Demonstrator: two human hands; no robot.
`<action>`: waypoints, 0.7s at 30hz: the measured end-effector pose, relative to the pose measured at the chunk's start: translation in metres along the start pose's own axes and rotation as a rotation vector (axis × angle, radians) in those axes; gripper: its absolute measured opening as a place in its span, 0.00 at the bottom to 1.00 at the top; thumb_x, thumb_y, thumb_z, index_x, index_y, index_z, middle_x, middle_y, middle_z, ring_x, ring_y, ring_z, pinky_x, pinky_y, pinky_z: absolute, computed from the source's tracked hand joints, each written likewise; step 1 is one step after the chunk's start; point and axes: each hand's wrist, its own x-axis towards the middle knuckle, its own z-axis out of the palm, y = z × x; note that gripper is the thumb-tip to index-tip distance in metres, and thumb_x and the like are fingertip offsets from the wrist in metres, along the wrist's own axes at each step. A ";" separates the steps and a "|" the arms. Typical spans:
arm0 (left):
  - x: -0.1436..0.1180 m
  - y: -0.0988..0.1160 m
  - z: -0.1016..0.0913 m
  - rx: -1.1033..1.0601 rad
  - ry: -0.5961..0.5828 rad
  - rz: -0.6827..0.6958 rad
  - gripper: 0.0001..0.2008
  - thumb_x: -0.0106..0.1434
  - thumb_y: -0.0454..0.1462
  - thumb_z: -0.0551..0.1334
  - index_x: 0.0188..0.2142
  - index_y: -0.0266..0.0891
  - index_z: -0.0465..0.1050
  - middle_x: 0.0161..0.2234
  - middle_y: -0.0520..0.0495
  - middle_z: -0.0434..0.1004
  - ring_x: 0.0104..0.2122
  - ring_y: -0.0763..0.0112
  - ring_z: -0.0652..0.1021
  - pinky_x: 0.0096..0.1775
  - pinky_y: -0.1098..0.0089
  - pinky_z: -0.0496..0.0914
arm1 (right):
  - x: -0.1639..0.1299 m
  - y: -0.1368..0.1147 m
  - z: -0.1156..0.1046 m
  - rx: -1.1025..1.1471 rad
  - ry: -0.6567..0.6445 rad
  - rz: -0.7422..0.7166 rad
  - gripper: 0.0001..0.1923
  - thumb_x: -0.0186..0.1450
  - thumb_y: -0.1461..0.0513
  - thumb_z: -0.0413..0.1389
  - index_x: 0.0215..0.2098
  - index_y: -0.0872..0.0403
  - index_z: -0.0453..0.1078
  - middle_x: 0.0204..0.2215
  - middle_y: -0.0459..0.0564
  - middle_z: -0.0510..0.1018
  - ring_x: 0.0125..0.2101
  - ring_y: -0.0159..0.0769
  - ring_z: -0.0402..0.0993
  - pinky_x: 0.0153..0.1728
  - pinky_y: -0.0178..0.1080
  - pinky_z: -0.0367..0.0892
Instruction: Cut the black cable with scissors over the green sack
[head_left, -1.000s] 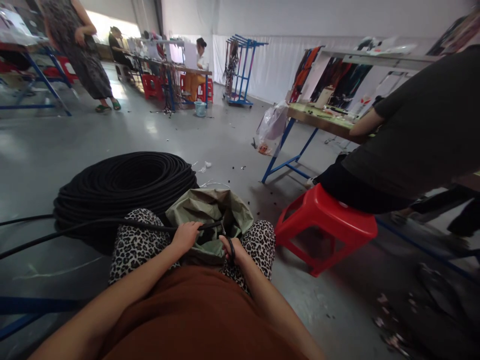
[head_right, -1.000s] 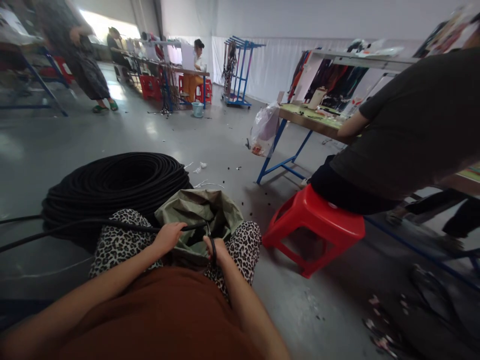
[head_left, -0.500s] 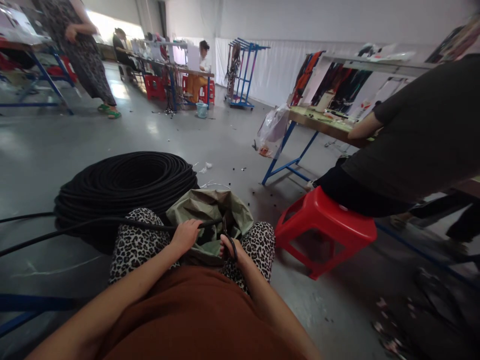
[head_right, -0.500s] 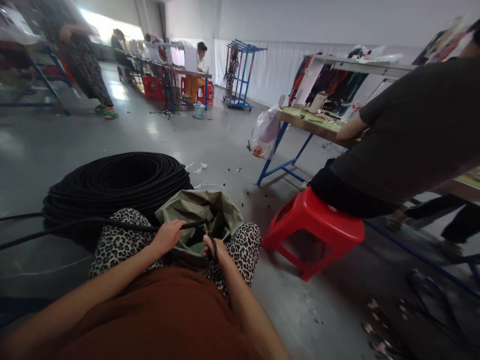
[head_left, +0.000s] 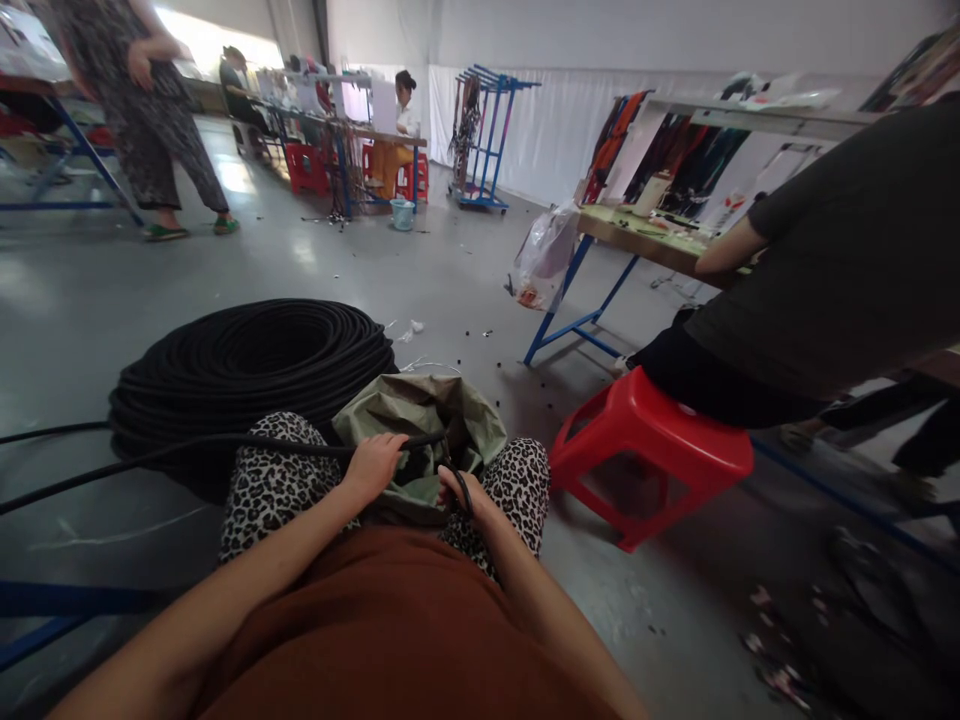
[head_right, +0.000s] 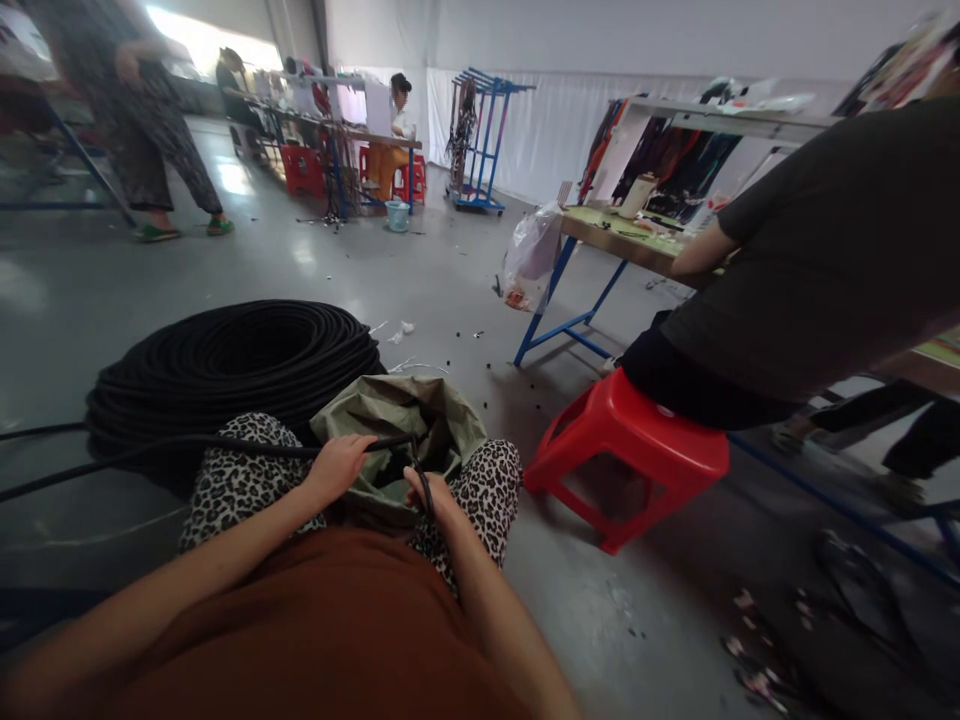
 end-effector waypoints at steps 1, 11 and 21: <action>0.000 0.000 0.000 -0.005 0.003 0.004 0.19 0.71 0.31 0.59 0.59 0.39 0.78 0.53 0.37 0.84 0.53 0.54 0.81 0.54 0.58 0.72 | 0.001 0.001 0.000 -0.007 0.001 0.002 0.25 0.72 0.43 0.61 0.32 0.55 0.69 0.21 0.45 0.75 0.23 0.31 0.72 0.26 0.32 0.61; -0.002 0.002 0.001 0.024 -0.038 0.027 0.21 0.71 0.30 0.57 0.60 0.40 0.78 0.52 0.38 0.84 0.52 0.55 0.81 0.54 0.58 0.71 | 0.004 -0.001 -0.001 -0.063 0.020 0.014 0.23 0.73 0.46 0.61 0.31 0.56 0.71 0.21 0.46 0.77 0.22 0.31 0.71 0.27 0.33 0.62; -0.003 0.000 0.002 0.071 -0.046 0.052 0.21 0.72 0.30 0.56 0.60 0.42 0.78 0.51 0.40 0.84 0.50 0.58 0.80 0.53 0.60 0.69 | 0.005 -0.003 0.003 -0.066 0.039 0.069 0.21 0.74 0.48 0.61 0.33 0.57 0.72 0.22 0.46 0.76 0.23 0.32 0.73 0.28 0.32 0.65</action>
